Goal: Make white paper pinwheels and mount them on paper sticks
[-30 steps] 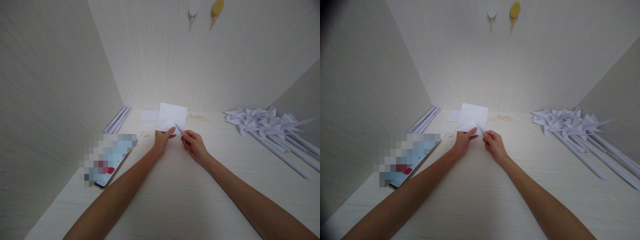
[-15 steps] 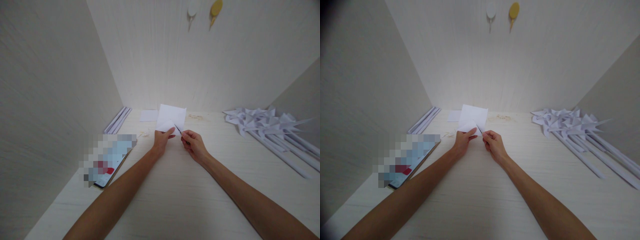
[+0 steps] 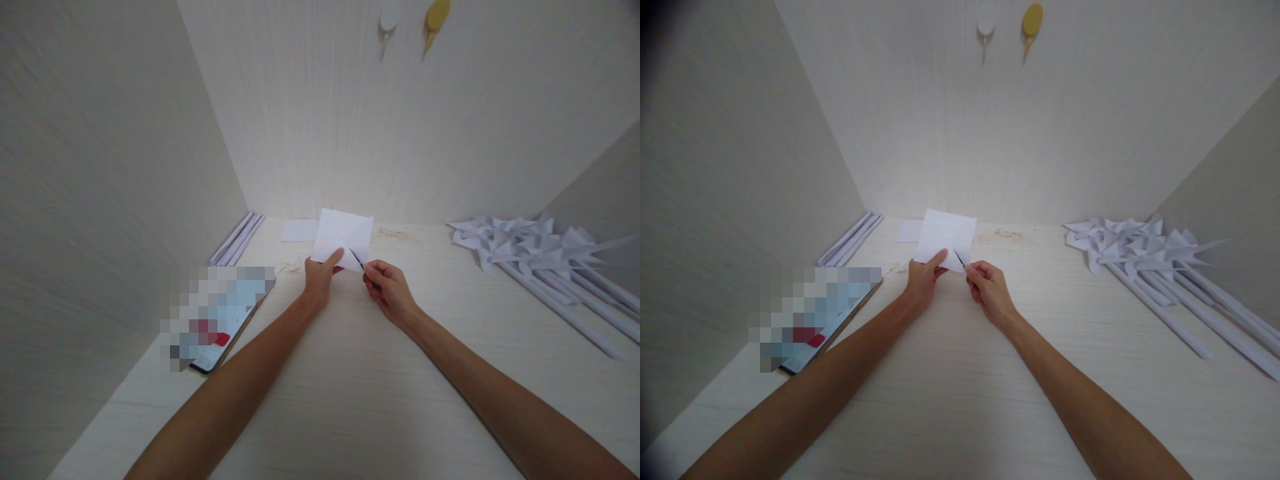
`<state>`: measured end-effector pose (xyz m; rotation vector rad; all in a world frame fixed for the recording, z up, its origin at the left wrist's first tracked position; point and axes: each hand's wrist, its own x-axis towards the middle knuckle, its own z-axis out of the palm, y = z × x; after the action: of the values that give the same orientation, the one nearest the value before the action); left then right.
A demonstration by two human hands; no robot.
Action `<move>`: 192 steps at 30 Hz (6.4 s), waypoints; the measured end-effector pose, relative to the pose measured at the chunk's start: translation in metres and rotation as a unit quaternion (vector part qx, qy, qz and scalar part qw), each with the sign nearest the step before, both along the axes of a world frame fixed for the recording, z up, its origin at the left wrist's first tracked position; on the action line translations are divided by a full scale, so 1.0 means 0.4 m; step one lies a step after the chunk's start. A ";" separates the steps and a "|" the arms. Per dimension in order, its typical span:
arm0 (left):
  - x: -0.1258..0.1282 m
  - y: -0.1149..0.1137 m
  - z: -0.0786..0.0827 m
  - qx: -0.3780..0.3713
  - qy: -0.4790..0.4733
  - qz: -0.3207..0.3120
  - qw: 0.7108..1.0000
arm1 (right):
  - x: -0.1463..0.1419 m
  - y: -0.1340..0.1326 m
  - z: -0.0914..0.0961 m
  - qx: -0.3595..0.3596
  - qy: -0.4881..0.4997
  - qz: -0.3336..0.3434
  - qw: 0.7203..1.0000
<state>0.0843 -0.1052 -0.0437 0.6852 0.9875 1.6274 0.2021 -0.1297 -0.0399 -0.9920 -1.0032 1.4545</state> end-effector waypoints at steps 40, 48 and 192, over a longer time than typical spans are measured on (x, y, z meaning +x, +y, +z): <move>-0.044 0.024 0.002 -0.003 -0.004 0.035 0.999 | -0.001 0.001 -0.001 -0.004 0.002 -0.002 1.000; -0.043 0.026 0.020 0.045 -0.015 0.056 0.997 | 0.001 -0.005 0.004 0.005 0.033 -0.030 0.999; 0.024 -0.135 0.018 0.001 0.100 -0.098 0.990 | 0.052 -0.126 -0.006 -0.030 0.000 0.037 0.999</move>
<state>0.0939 -0.1592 -0.0366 0.9303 1.0267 1.4087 0.2229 -0.1801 -0.0423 -1.0062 -1.0118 1.5536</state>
